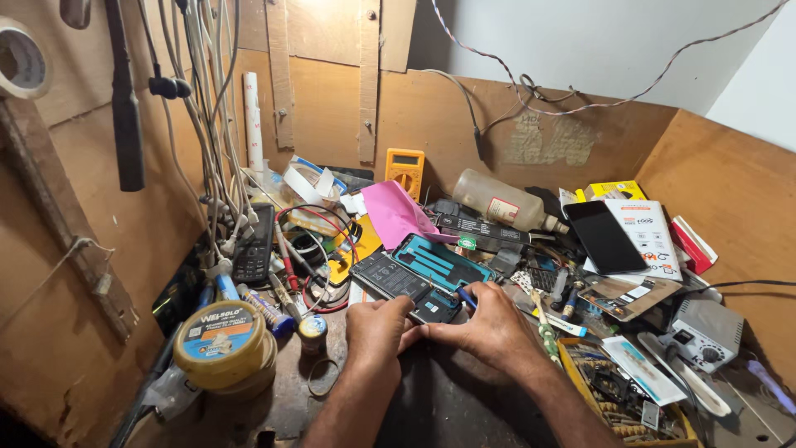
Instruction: The person uses a small screwdriver to remove screws from the back of a teal smartphone. They then lift the back cover, disconnect the battery, and place the cover aside. The person continues to manipulate the internal components with the screwdriver.
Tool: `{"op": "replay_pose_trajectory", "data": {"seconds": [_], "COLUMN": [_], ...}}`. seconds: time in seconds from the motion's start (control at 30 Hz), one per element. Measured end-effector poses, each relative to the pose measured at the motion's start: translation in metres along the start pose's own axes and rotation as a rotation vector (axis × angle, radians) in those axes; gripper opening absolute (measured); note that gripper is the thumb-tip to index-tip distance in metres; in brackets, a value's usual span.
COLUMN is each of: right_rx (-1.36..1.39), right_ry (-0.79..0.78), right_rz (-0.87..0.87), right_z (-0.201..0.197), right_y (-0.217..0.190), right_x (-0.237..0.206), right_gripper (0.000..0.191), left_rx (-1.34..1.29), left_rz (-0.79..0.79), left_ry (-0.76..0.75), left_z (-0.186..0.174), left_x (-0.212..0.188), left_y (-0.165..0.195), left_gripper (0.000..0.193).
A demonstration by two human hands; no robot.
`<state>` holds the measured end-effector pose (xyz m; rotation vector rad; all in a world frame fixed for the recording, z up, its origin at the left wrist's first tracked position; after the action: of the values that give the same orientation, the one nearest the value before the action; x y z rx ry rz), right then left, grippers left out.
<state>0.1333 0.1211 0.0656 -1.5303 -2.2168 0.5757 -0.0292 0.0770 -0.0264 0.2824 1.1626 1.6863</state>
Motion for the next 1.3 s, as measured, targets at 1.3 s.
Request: {"op": "replay_pose_trajectory", "data": {"seconds": [1.3], "right_rx": [-0.177], "right_ry": [0.254], "right_rz": [-0.001], "right_z": [-0.014], "right_y": [0.078], "right_x": [0.095], "right_gripper": [0.031], "left_rx": [0.208], "left_rz": [-0.016], "left_ry": [0.272], "left_z": [-0.007], "left_x": [-0.003], "left_y": [0.006], "left_gripper": [0.018]}}
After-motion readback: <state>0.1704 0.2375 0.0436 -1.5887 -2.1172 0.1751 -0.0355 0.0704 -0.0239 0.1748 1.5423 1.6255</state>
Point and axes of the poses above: each hand's wrist, its own x-axis towards the middle knuckle, its own z-axis out of the palm, y = z × x, the point moved 7 cm from there along x, towards the middle knuckle
